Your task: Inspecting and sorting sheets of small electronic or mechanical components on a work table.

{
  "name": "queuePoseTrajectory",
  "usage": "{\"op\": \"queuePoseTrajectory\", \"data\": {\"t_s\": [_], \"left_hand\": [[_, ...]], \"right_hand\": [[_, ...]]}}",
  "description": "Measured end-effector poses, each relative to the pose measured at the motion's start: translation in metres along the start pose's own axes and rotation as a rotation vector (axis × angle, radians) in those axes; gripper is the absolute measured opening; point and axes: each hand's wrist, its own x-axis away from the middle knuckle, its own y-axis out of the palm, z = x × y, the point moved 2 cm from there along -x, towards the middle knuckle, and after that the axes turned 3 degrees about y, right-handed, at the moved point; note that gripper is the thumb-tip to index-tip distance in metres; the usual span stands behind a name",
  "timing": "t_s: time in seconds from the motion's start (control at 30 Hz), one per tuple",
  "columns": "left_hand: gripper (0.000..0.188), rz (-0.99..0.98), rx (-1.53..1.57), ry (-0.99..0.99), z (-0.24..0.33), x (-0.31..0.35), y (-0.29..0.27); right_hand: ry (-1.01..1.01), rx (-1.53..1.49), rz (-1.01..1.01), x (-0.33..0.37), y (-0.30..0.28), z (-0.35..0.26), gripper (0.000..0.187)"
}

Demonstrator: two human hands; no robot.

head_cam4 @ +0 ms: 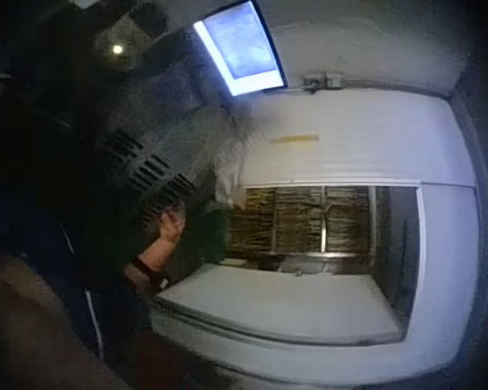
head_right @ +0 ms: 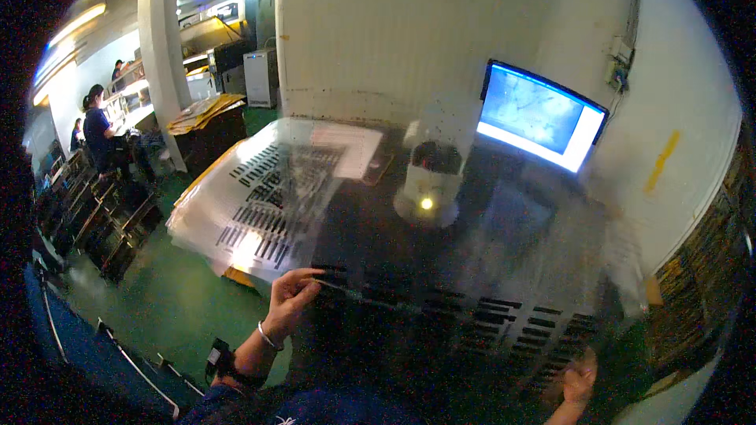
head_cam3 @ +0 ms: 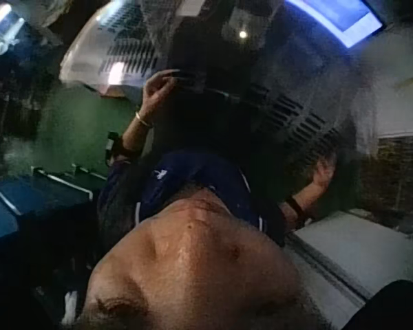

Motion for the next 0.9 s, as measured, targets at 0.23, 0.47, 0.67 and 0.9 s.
{"op": "queuePoseTrajectory", "data": {"t_s": [0.23,0.47,0.67,0.9], "left_hand": [[0.021,-0.119,0.023,-0.035,0.016,-0.033,0.036],[0.049,-0.403,-0.211,0.114,0.067,-0.122,0.084],[0.050,-0.327,-0.091,0.335,0.078,-0.125,0.120],[0.056,-0.626,-0.028,-0.119,-0.046,-0.086,0.144]], "right_hand": [[0.133,0.085,0.134,-0.022,0.053,-0.040,0.048],[0.044,-0.006,0.364,-0.024,0.038,-0.023,0.043],[0.034,-0.388,0.720,0.010,0.013,0.000,0.050],[-0.081,-0.353,0.746,-0.018,0.050,0.028,0.056]]}}
